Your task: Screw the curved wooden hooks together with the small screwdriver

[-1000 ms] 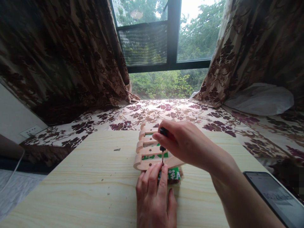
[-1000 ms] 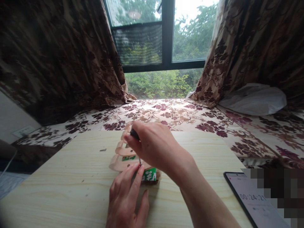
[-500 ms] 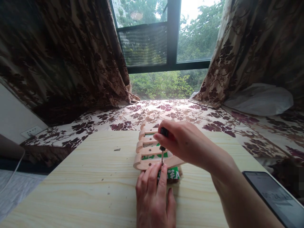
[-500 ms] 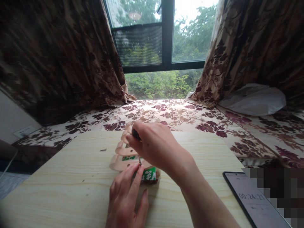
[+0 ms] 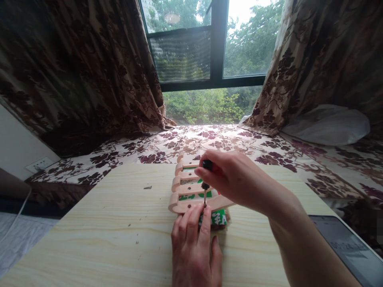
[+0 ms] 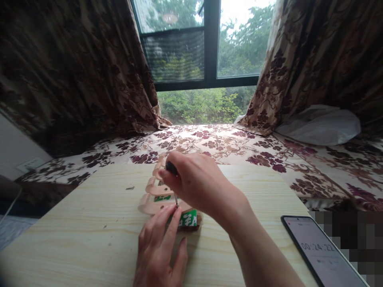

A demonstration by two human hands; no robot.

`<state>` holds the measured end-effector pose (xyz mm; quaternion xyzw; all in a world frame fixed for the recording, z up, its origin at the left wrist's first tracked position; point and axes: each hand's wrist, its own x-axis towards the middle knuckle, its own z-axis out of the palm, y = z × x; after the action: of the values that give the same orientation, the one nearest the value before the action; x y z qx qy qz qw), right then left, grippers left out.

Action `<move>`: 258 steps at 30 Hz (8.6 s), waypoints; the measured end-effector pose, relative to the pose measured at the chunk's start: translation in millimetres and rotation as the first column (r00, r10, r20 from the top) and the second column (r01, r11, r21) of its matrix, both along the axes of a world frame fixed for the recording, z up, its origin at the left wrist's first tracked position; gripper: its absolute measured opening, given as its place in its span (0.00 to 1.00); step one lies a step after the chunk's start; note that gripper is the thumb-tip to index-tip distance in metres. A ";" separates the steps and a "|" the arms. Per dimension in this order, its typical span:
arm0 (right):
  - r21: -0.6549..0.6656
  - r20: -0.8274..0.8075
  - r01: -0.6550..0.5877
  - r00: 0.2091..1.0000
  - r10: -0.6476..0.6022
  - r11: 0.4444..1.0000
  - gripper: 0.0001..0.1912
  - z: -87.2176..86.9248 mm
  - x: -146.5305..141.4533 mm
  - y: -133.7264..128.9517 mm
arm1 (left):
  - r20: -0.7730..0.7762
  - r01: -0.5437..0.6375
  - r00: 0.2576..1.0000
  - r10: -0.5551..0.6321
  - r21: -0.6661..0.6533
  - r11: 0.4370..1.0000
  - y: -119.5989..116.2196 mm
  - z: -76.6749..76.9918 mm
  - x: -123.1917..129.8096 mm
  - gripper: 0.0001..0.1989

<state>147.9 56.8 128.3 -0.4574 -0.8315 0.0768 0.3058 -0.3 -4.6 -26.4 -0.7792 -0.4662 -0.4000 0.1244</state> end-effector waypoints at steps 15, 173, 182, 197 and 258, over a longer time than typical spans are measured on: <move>0.027 0.016 -0.003 1.000 0.003 1.000 0.08 -0.7 1.3 -1.3 | 0.008 -0.001 1.000 0.001 0.004 1.000 -0.5 0.2 2.8 0.23; 0.045 -0.029 -0.020 0.999 0.022 0.999 0.10 -3.4 -2.6 2.5 | -0.116 0.026 0.993 -0.020 0.049 0.998 -0.7 -2.9 -7.3 0.27; 0.047 -0.038 -0.103 0.994 0.105 0.994 0.09 -2.9 -2.0 2.1 | -0.117 0.017 0.993 -0.012 0.044 0.999 -0.2 -2.0 -6.5 0.27; 0.077 -0.024 -0.049 0.998 0.051 0.996 0.11 -3.6 1.4 5.0 | 0.010 -0.004 1.000 0.004 0.014 1.000 -2.9 -2.1 1.6 0.25; -0.003 -0.121 -0.201 0.972 0.199 0.980 0.10 -4.6 0.0 7.7 | -0.149 0.008 0.989 -0.001 0.041 0.999 -0.2 -3.4 -7.6 0.28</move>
<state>147.9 64.6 123.7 -0.3681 -0.8529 0.1407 0.3425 -7.9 -4.8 -29.8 -0.8052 -0.4454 -0.3505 0.1742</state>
